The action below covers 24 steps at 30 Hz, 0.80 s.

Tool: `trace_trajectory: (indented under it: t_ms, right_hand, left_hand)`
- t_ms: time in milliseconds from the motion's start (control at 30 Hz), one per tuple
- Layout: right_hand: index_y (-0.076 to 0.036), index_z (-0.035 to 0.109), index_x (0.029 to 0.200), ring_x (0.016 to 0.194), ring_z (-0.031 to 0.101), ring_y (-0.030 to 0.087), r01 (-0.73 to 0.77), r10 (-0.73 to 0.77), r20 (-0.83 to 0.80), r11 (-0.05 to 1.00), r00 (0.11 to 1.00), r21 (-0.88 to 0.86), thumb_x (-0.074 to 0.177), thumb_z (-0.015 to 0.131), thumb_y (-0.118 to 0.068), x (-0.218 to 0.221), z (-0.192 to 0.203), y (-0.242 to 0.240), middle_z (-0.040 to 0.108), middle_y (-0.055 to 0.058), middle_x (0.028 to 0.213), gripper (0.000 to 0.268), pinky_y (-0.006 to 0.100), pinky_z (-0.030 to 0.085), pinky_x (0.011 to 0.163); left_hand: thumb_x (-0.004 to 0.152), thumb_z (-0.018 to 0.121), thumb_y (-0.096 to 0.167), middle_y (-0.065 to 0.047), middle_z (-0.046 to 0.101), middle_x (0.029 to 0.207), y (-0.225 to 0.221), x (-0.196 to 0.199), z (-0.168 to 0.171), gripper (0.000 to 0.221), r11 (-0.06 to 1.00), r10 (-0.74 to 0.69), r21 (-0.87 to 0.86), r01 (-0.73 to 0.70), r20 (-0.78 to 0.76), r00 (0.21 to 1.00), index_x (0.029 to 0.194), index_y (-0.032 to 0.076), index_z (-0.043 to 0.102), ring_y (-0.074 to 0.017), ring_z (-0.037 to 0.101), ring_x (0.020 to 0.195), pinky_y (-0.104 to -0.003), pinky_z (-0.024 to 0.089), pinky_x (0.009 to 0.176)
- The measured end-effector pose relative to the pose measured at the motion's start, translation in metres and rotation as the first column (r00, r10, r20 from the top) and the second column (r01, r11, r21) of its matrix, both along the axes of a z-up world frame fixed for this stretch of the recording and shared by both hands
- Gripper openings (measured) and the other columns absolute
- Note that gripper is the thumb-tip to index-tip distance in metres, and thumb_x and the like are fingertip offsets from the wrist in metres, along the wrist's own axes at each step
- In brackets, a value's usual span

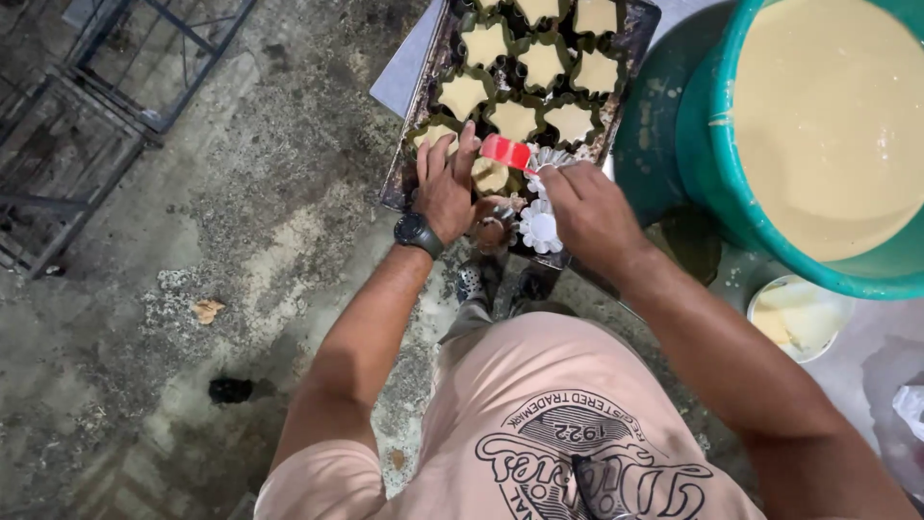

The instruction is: Portion batter into star and flower-shaped molds and arrange liners on a baking tray.

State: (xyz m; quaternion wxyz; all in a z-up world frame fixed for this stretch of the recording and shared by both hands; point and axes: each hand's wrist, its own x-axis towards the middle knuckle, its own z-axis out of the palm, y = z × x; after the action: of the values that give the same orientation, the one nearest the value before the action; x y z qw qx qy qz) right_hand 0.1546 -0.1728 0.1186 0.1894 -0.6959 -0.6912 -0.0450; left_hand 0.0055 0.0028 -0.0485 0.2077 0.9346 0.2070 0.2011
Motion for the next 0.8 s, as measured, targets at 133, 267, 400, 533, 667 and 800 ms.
trace_trajectory:
  t_ms: [133,267,400,533,667,800]
  right_hand:
    - [0.005,0.065,0.12,0.09,0.061,0.032,-0.012,0.011,0.067,1.0,0.998,0.009,0.085,0.064,0.007,-0.002,0.035,-0.002,0.063,0.015,0.096,0.035,0.044,0.052,0.081]
    - [0.006,0.063,0.121,0.093,0.06,0.031,-0.066,0.056,0.171,0.996,0.984,0.052,0.086,0.066,0.007,-0.003,0.057,-0.003,0.062,0.015,0.1,0.036,0.043,0.053,0.086]
    - [0.006,0.062,0.121,0.097,0.061,0.032,-0.086,0.065,0.189,0.991,0.98,0.107,0.087,0.067,0.005,-0.002,0.06,-0.001,0.062,0.015,0.103,0.035,0.043,0.054,0.088]
    - [0.005,0.063,0.12,0.095,0.062,0.033,-0.055,0.04,0.123,0.992,0.992,0.116,0.088,0.066,0.007,-0.001,0.043,0.002,0.064,0.016,0.101,0.033,0.043,0.053,0.087]
    - [0.0,0.065,0.115,0.079,0.062,0.029,0.199,-0.158,-0.279,0.972,0.947,0.126,0.103,0.065,-0.002,0.003,-0.011,0.003,0.064,0.015,0.089,0.012,0.039,0.052,0.073]
    - [-0.004,0.065,0.111,0.077,0.054,0.015,0.344,-0.141,-0.96,0.938,0.243,-0.051,0.111,0.061,-0.01,0.029,-0.1,0.0,0.062,0.004,0.086,0.008,0.028,0.045,0.069]
  left_hand:
    - [0.07,0.056,0.09,-0.014,0.055,0.149,-0.001,-0.005,0.002,0.136,0.994,0.054,-0.092,-0.054,-0.008,0.999,0.165,0.005,0.009,-0.0411,0.031,0.152,-0.065,0.009,0.127]
    - [0.055,0.045,0.103,-0.028,0.031,0.163,-0.009,-0.036,0.026,0.153,0.989,0.139,-0.063,-0.134,0.091,0.986,0.163,0.0,0.012,-0.0434,0.024,0.154,-0.062,0.008,0.129]
    - [0.054,0.054,0.103,-0.027,0.023,0.164,-0.025,-0.063,0.035,0.153,0.997,0.073,-0.002,-0.073,0.019,0.997,0.158,-0.005,0.019,-0.0444,0.017,0.154,-0.063,0.006,0.126]
    - [0.059,0.063,0.098,-0.024,0.024,0.167,-0.033,-0.067,0.023,0.149,0.993,0.113,0.01,-0.113,-0.001,0.994,0.159,-0.003,0.02,-0.0438,0.017,0.157,-0.062,0.008,0.128]
    - [0.056,0.078,0.086,-0.023,0.026,0.165,-0.039,-0.065,0.023,0.148,0.988,0.147,-0.048,-0.148,-0.022,0.989,0.159,-0.003,0.021,-0.0443,0.018,0.155,-0.064,0.011,0.125]
    - [0.055,0.087,0.078,-0.022,0.026,0.165,-0.048,-0.067,0.022,0.147,0.981,0.184,-0.061,-0.183,0.015,0.983,0.16,-0.001,0.021,-0.0437,0.019,0.154,-0.062,0.013,0.126]
